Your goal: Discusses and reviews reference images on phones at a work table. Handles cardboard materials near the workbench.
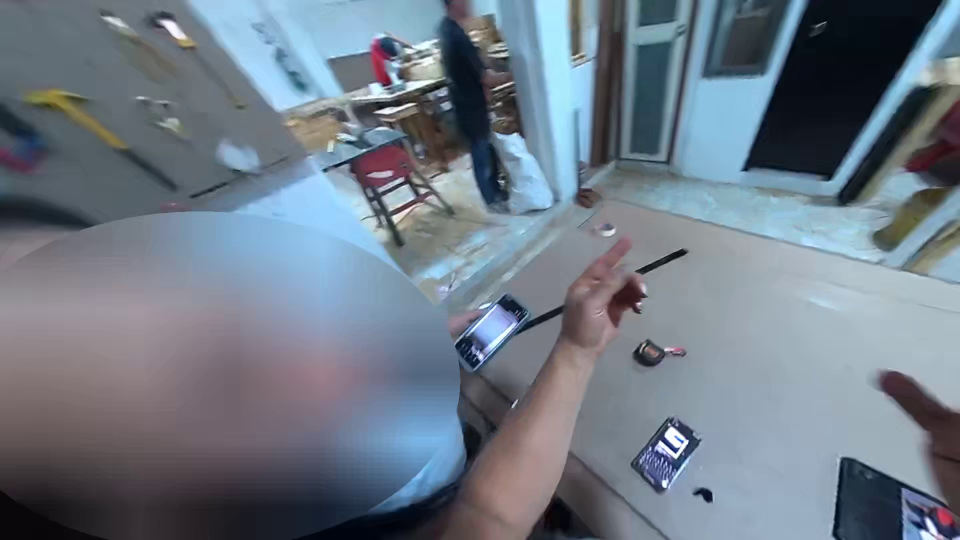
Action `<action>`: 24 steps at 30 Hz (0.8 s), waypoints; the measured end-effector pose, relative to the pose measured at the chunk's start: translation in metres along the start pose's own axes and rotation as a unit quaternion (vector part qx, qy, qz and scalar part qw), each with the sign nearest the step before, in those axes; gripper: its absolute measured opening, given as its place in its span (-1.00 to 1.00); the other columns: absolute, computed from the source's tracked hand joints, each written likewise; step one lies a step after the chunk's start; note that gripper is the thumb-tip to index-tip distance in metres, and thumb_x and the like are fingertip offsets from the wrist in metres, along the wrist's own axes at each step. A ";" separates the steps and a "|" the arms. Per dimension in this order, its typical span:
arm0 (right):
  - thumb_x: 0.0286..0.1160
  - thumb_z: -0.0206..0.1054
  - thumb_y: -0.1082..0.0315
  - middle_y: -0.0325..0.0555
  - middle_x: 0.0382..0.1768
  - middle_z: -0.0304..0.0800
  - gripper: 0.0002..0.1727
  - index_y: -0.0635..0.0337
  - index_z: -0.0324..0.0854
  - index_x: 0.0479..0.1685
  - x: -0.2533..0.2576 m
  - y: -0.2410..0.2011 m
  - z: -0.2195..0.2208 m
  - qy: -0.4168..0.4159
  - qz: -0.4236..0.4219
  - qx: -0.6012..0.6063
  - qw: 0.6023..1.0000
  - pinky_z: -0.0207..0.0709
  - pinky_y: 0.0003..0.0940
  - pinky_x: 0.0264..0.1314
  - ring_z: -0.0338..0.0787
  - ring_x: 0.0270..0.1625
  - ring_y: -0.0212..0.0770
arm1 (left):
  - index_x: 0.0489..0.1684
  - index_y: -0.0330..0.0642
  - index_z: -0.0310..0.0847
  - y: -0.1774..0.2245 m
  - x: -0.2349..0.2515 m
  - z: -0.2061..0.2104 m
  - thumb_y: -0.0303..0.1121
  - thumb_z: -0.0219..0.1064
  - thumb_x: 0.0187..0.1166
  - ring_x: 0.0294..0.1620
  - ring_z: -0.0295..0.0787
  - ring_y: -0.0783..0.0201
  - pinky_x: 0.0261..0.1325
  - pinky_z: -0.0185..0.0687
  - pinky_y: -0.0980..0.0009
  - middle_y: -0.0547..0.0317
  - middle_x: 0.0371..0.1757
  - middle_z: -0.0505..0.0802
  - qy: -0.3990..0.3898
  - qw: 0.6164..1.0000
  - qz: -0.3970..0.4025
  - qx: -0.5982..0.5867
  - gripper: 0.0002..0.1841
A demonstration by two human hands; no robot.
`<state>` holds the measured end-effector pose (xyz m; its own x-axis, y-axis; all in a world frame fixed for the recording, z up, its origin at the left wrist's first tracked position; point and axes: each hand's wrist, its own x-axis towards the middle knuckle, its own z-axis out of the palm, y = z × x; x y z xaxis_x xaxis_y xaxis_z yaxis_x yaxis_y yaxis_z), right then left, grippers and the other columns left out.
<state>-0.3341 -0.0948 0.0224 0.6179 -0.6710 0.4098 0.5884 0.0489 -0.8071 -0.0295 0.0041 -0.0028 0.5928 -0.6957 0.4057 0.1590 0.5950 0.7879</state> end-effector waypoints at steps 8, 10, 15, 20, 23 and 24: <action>0.91 -0.24 0.13 -0.36 -0.85 0.27 -0.45 0.18 0.53 -0.41 -0.025 0.035 0.100 -0.153 0.033 0.320 0.934 0.65 0.12 0.37 0.55 -0.68 -0.34 | 0.68 -0.19 0.41 -0.036 -0.048 -0.012 -0.50 0.08 0.64 -0.63 0.40 0.46 -0.50 0.43 0.53 0.32 -0.54 0.56 0.009 0.992 -0.125 0.030 -0.46; 0.85 -0.27 0.16 -0.28 -0.86 0.26 -0.45 0.13 0.45 -0.54 -0.005 0.004 0.084 -0.125 -0.075 0.347 0.927 0.60 0.17 0.38 0.51 -0.70 -0.27 | 0.60 -0.17 0.52 -0.020 -0.061 0.003 -0.47 0.12 0.64 -0.57 0.43 0.43 -0.45 0.45 0.48 0.28 -0.50 0.61 -0.011 0.982 -0.065 0.177 -0.50; 0.86 -0.35 0.15 -0.21 -0.90 0.19 -0.40 0.12 0.34 -0.65 0.020 -0.001 0.072 -0.086 -0.108 0.299 0.944 0.57 0.26 0.41 0.44 -0.74 -0.19 | 0.66 -0.25 0.44 0.024 -0.106 0.073 -0.46 0.26 0.55 -0.49 0.64 0.36 -0.37 0.63 0.38 0.18 -0.45 0.78 -0.121 0.832 0.294 0.455 -0.41; 0.90 -0.36 0.11 -0.29 -0.92 0.13 -0.37 0.10 0.38 -0.62 0.009 0.002 0.079 -0.066 -0.083 0.296 0.949 0.73 -0.11 -0.18 0.33 -0.83 -0.29 | 0.63 -0.15 0.54 0.012 -0.096 0.080 -0.53 0.27 0.52 -0.47 0.68 0.25 -0.30 0.65 0.30 0.14 -0.50 0.80 -0.179 0.783 0.309 0.510 -0.42; 0.91 -0.35 0.12 -0.28 -0.91 0.15 -0.38 0.10 0.37 -0.61 0.007 0.001 0.074 -0.068 -0.083 0.264 0.959 0.71 0.12 0.21 0.42 -0.77 -0.25 | 0.67 -0.13 0.50 0.007 -0.098 0.080 -0.53 0.27 0.51 -0.48 0.65 0.29 -0.31 0.64 0.33 0.17 -0.49 0.79 -0.183 0.789 0.294 0.506 -0.39; 0.91 -0.34 0.13 -0.28 -0.90 0.17 -0.39 0.10 0.38 -0.60 0.005 0.001 0.070 -0.069 -0.081 0.250 0.962 0.67 0.16 0.28 0.45 -0.75 -0.24 | 0.67 -0.13 0.50 0.007 -0.101 0.079 -0.52 0.25 0.54 -0.48 0.64 0.32 -0.33 0.63 0.36 0.18 -0.47 0.79 -0.181 0.799 0.286 0.498 -0.40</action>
<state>-0.2938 -0.0458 0.0530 0.5391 -0.5974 0.5936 0.8395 0.3242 -0.4361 -0.1505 0.0465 -0.0015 0.0483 -0.6025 0.7967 -0.8695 0.3672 0.3304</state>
